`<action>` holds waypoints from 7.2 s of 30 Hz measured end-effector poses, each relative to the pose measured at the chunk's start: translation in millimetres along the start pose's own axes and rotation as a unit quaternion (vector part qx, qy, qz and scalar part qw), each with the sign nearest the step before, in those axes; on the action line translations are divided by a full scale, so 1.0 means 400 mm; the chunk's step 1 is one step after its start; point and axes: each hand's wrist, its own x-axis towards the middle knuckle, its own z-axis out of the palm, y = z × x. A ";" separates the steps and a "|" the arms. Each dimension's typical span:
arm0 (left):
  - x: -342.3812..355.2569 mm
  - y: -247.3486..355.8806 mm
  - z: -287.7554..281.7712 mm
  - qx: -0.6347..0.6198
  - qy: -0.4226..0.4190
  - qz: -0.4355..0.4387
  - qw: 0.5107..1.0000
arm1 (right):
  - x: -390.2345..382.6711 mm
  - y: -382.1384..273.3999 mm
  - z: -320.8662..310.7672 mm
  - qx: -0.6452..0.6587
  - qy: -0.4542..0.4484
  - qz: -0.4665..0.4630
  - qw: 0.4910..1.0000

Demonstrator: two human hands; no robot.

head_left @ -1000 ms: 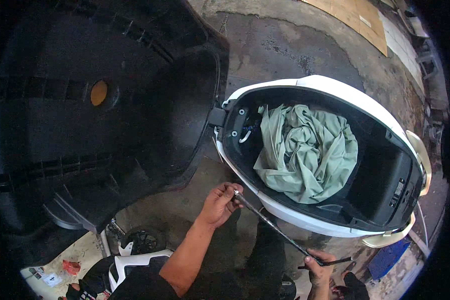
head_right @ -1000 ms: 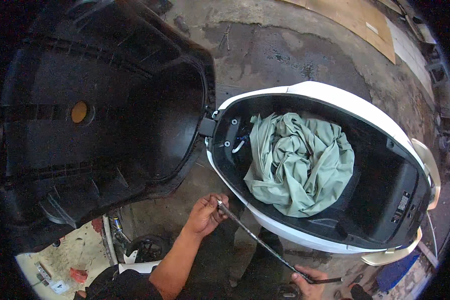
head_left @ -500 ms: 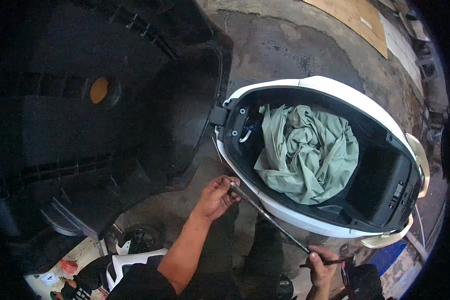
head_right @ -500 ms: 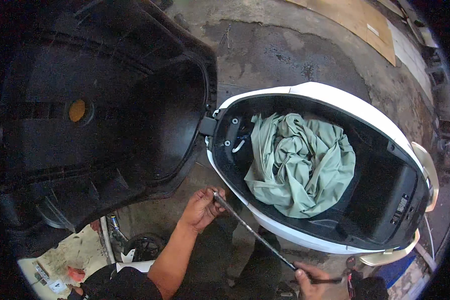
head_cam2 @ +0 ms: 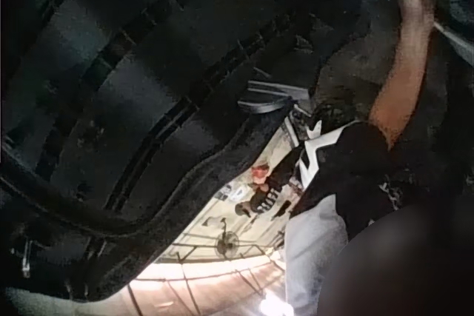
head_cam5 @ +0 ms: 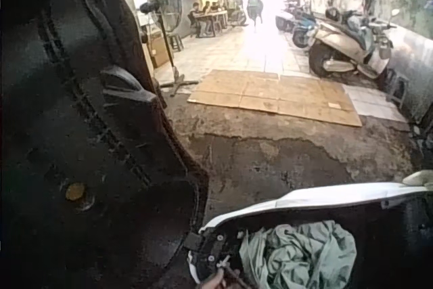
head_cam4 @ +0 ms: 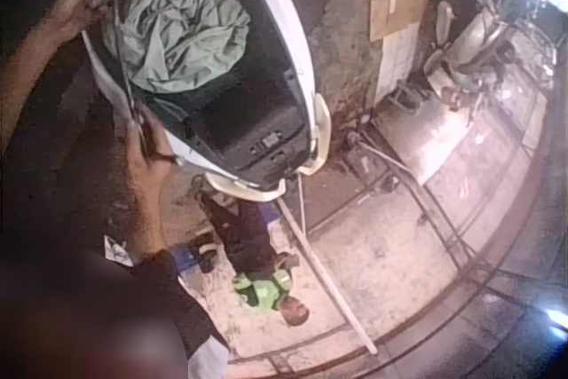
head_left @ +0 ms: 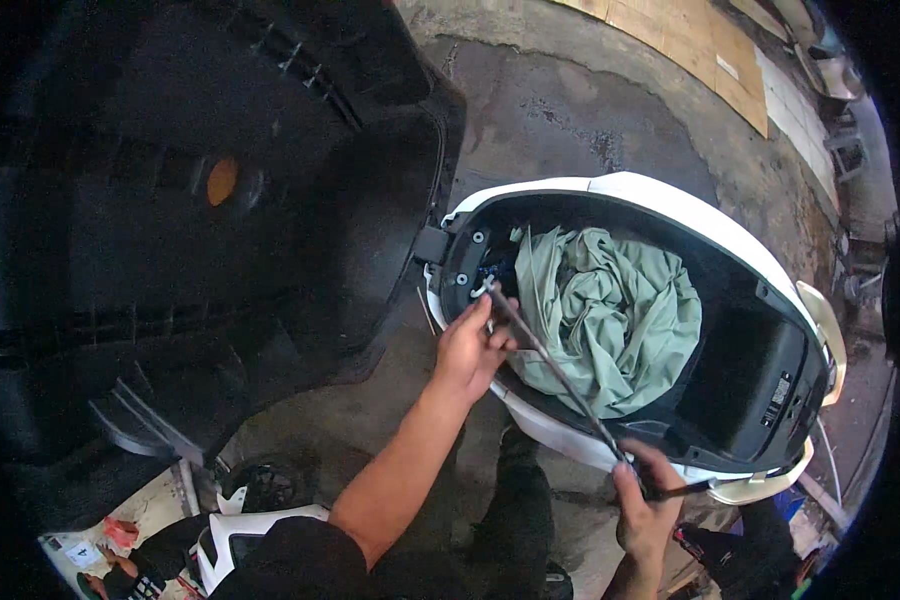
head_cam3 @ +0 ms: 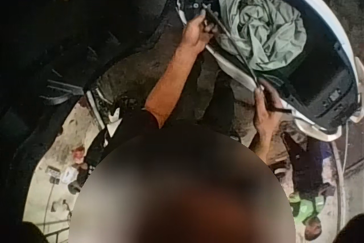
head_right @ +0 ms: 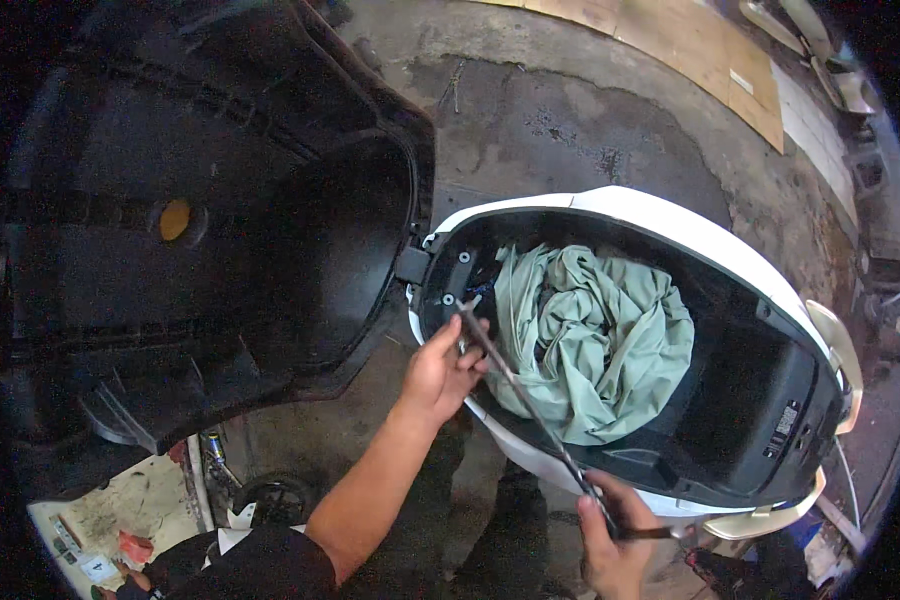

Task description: The person manipulates a long metal rod with a rubber cap, then uses it to adjust components inside the storage compartment of a white electric scooter.

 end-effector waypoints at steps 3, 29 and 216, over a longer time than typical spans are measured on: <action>0.093 0.004 0.020 -0.005 0.015 -0.002 1.000 | 0.108 -0.066 0.057 -0.086 0.014 -0.182 0.980; 0.367 -0.005 -0.111 -0.007 0.093 0.004 0.996 | 0.371 -0.321 0.270 -0.361 -0.112 -0.283 0.881; 0.240 0.150 -0.004 0.649 0.023 0.555 0.520 | 0.359 -0.475 0.276 -0.633 0.010 -0.600 0.490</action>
